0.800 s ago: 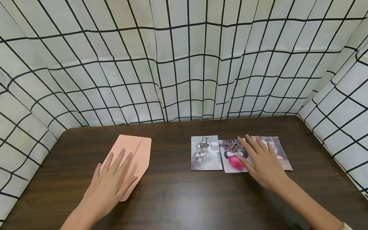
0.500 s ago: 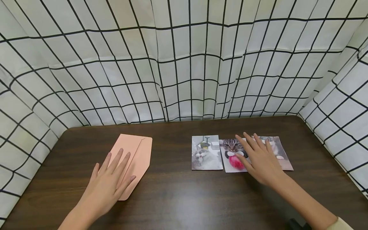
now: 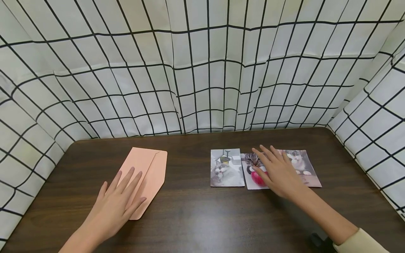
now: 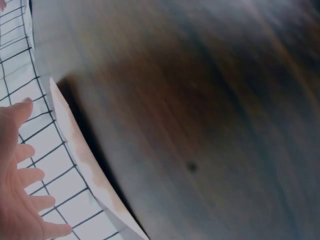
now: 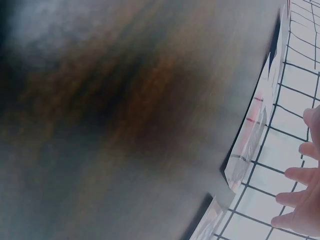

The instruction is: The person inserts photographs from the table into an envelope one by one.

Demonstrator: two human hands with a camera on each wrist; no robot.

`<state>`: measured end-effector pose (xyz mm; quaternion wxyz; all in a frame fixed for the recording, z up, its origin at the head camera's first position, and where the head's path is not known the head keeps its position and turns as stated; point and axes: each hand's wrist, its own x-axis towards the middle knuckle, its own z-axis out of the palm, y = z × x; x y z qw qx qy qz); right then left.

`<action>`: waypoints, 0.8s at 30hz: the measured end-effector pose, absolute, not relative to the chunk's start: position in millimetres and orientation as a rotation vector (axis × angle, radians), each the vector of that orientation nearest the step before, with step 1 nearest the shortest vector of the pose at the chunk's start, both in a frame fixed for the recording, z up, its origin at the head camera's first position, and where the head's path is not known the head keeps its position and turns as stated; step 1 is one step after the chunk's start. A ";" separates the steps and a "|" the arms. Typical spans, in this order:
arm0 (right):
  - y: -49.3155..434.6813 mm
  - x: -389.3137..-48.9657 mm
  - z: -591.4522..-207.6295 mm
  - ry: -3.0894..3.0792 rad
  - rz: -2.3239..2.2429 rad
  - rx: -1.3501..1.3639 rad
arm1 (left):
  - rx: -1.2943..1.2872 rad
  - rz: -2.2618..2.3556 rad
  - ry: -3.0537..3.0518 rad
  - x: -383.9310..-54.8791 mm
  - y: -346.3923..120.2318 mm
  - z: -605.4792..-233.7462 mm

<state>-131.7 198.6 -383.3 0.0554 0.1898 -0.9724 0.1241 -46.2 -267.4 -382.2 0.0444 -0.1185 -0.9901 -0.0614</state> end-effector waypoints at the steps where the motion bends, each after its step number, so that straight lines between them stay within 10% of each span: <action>1: 197.9 -132.8 -383.7 -2.950 0.375 0.583 | -0.366 -0.171 -3.028 -46.1 -268.4 -382.7; 24: 178.0 -163.0 -393.4 -2.907 0.473 0.669 | -0.265 -0.442 -3.090 -56.0 -290.6 -392.2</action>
